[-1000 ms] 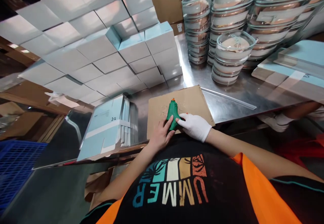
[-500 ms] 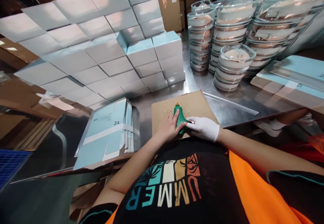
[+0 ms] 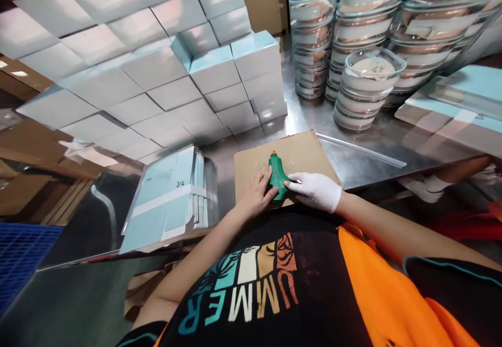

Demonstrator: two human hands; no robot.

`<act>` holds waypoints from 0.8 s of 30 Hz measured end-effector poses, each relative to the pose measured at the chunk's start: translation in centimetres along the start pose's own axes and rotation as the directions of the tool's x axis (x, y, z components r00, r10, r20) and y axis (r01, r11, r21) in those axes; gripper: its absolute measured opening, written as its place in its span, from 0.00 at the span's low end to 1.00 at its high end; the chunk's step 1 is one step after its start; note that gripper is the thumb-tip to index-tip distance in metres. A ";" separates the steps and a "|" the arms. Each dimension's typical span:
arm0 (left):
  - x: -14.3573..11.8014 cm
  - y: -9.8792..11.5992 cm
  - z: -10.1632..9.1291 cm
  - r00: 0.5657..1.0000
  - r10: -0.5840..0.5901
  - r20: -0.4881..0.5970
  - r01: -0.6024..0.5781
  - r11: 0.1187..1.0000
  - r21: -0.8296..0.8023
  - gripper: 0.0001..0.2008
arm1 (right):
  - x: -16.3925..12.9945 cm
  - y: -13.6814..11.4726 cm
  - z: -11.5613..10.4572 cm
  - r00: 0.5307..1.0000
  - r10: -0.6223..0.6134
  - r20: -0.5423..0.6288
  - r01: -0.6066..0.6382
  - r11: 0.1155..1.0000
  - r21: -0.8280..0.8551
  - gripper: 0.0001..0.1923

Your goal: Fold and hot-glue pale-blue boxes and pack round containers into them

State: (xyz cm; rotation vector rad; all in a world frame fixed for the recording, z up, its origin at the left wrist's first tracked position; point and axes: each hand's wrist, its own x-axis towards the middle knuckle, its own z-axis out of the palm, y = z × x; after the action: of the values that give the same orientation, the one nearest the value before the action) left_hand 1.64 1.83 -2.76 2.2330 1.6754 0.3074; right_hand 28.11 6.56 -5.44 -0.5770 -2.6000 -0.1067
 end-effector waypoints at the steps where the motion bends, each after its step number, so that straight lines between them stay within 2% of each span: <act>1: -0.7 0.1 0.0 1.000 0.016 0.001 -0.016 1.000 0.012 0.37 | 0.0 0.1 0.0 1.000 -0.006 0.000 0.006 1.000 0.002 0.20; 5: -3.0 0.9 0.3 0.996 0.091 -0.008 -0.090 0.994 0.068 0.33 | 0.2 0.2 -0.3 1.000 -0.013 0.011 0.012 0.999 0.033 0.19; 7: -3.2 1.4 0.4 0.996 0.081 -0.026 -0.078 0.992 0.095 0.34 | 0.4 0.2 -0.5 1.000 -0.009 0.019 0.008 0.999 0.043 0.19; 12: 0.0 1.9 -0.1 0.999 -0.033 -0.019 0.034 0.994 0.105 0.37 | 0.5 0.2 -0.6 1.000 0.002 0.031 -0.004 0.997 0.075 0.19; 17: 3.5 1.6 -0.9 0.989 -0.148 0.020 0.149 0.987 -0.068 0.40 | 0.5 0.0 -0.7 0.999 0.019 0.026 -0.022 0.994 0.111 0.20; 20: 4.4 1.7 -1.3 0.972 -0.236 -0.001 0.233 0.962 -0.143 0.32 | 0.5 -0.2 -0.7 1.000 0.022 0.018 -0.024 0.996 0.089 0.19; 24: 4.3 1.8 -1.2 0.968 -0.250 -0.022 0.245 0.959 -0.145 0.26 | 0.5 -0.3 -0.7 0.999 0.035 0.020 -0.037 0.993 0.114 0.19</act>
State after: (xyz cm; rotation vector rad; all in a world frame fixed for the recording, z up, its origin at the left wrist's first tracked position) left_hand 4.02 5.68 -1.04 1.9025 1.8680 0.3962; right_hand 27.89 6.35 -4.61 -0.5853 -2.5921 0.0587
